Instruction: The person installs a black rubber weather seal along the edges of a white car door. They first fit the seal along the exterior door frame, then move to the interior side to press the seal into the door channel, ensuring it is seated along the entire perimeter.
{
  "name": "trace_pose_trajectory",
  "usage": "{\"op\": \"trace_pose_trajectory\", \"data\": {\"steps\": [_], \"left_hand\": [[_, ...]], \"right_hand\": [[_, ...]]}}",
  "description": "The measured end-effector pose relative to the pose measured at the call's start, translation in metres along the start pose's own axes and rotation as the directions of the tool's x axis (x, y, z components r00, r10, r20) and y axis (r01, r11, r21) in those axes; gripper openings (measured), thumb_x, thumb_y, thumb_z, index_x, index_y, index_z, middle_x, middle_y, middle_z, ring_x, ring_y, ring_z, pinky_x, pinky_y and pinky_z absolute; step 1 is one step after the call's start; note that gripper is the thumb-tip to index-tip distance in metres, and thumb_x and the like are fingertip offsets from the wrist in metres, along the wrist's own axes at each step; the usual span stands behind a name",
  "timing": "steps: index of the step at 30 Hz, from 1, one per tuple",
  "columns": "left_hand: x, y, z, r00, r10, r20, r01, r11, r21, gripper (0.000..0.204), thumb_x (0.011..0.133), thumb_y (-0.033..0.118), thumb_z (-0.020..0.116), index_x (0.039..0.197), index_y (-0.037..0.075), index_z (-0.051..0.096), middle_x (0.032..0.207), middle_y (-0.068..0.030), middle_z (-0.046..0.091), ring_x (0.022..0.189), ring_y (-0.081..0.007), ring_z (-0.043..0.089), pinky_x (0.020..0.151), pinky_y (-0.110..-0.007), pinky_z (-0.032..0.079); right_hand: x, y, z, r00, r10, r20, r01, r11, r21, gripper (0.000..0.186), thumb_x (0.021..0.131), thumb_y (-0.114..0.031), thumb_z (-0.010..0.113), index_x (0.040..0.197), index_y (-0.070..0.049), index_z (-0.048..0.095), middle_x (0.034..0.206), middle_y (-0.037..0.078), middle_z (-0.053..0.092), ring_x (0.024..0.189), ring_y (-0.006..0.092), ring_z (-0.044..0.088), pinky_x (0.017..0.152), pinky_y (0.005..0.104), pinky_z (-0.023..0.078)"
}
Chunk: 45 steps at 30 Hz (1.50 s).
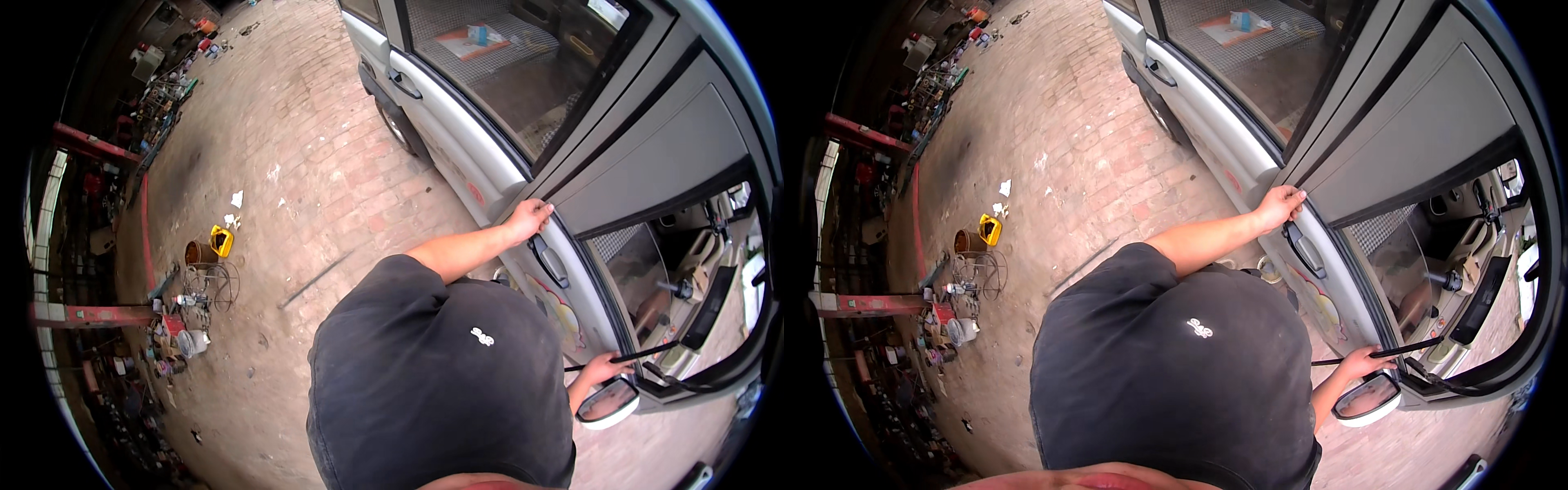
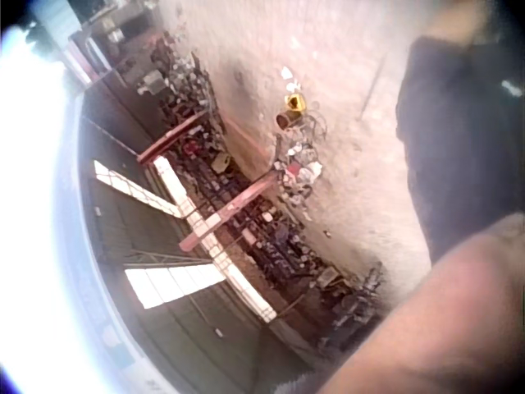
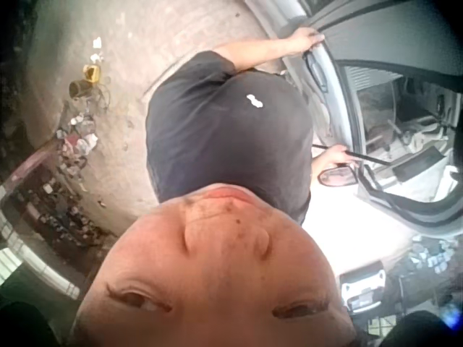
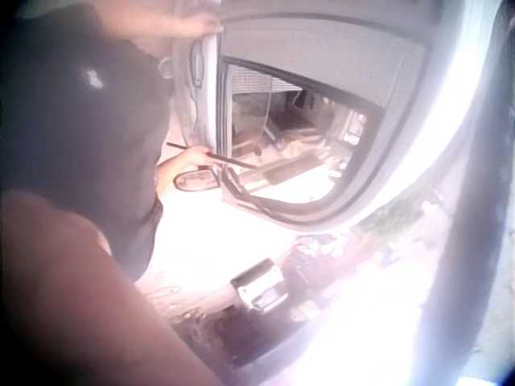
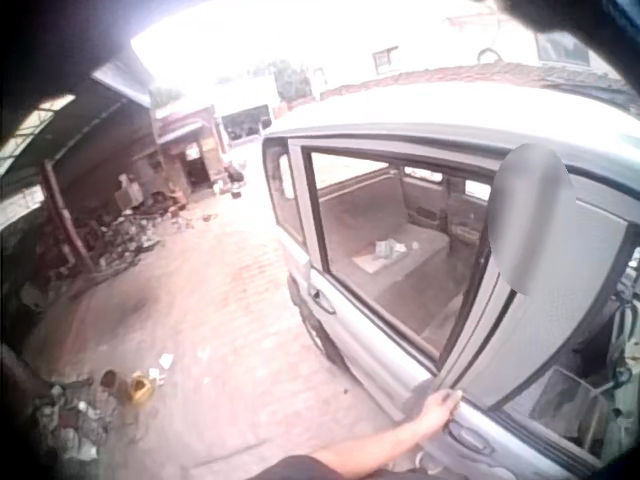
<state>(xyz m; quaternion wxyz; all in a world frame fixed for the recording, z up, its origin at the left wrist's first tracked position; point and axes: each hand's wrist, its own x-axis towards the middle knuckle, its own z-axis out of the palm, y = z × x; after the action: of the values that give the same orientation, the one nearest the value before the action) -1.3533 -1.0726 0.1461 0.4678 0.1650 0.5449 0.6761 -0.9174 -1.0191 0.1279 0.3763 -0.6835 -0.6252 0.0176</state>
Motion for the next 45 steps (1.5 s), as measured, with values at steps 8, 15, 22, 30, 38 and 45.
{"op": "trace_pose_trajectory", "data": {"steps": [8, 15, 22, 30, 38, 45], "left_hand": [[-0.001, 0.006, 0.002, 1.000, -0.019, -0.005, 0.019, 1.000, 0.016, 0.029, 0.101, 0.029, 0.060, 0.099, 0.000, 0.062, 0.075, -0.0014, 0.058, 0.059, -0.0085, 0.053, 0.054, -0.024, 0.045], [0.003, -0.002, -0.002, 1.000, -0.001, -0.007, 0.001, 1.000, -0.006, 0.029, 0.099, 0.030, 0.062, 0.096, 0.001, 0.062, 0.072, -0.0016, 0.057, 0.058, -0.0098, 0.052, 0.052, -0.026, 0.044], [0.001, 0.002, 0.002, 1.000, -0.002, 0.023, 0.001, 0.998, 0.067, 0.025, 0.101, 0.026, 0.059, 0.096, 0.002, 0.061, 0.075, -0.0020, 0.059, 0.062, -0.0093, 0.053, 0.055, -0.026, 0.047], [0.003, -0.009, -0.017, 0.993, -0.038, 0.113, 0.054, 0.988, -0.147, 0.014, 0.101, 0.016, 0.058, 0.101, 0.003, 0.060, 0.087, -0.0040, 0.063, 0.074, -0.0126, 0.060, 0.067, -0.026, 0.050], [0.003, -0.014, -0.016, 0.989, -0.029, 0.144, 0.052, 0.986, -0.158, 0.011, 0.100, 0.015, 0.059, 0.101, 0.004, 0.061, 0.087, -0.0044, 0.064, 0.076, -0.0132, 0.061, 0.068, -0.027, 0.050], [0.001, -0.012, -0.018, 0.992, 0.009, 0.125, 0.007, 0.992, -0.129, 0.012, 0.099, 0.016, 0.061, 0.096, 0.004, 0.062, 0.085, -0.0043, 0.065, 0.075, -0.0123, 0.061, 0.068, -0.026, 0.050]], "right_hand": [[-0.001, 0.004, 0.004, 1.000, 0.002, 0.001, -0.002, 1.000, -0.013, 0.062, 0.103, -0.027, 0.048, 0.153, 0.001, 0.025, 0.150, 0.047, 0.010, 0.139, 0.0564, 0.025, 0.110, 0.0482, 0.036], [-0.001, 0.002, 0.005, 1.000, -0.007, -0.008, 0.007, 1.000, -0.028, 0.065, 0.102, -0.032, 0.047, 0.153, 0.001, 0.024, 0.150, 0.047, 0.012, 0.134, 0.0577, 0.033, 0.109, 0.0487, 0.038], [-0.005, 0.006, 0.000, 0.999, -0.002, -0.053, -0.003, 0.996, -0.092, 0.064, 0.100, -0.025, 0.052, 0.153, 0.000, 0.026, 0.148, 0.047, 0.016, 0.132, 0.0574, 0.036, 0.107, 0.0480, 0.039], [-0.004, -0.013, -0.005, 0.999, -0.029, 0.032, 0.028, 0.998, 0.048, 0.063, 0.102, -0.026, 0.046, 0.154, 0.000, 0.022, 0.154, 0.043, 0.006, 0.145, 0.0531, 0.012, 0.115, 0.0465, 0.030], [-0.004, -0.008, -0.013, 0.998, 0.017, 0.063, -0.019, 0.999, 0.031, 0.061, 0.101, -0.019, 0.046, 0.154, -0.001, 0.023, 0.155, 0.042, 0.005, 0.146, 0.0522, 0.011, 0.117, 0.0466, 0.025], [-0.003, 0.000, -0.011, 0.998, -0.009, 0.068, 0.008, 1.000, 0.011, 0.063, 0.099, -0.017, 0.049, 0.154, -0.001, 0.024, 0.155, 0.042, 0.006, 0.145, 0.0521, 0.015, 0.118, 0.0462, 0.025]]}}
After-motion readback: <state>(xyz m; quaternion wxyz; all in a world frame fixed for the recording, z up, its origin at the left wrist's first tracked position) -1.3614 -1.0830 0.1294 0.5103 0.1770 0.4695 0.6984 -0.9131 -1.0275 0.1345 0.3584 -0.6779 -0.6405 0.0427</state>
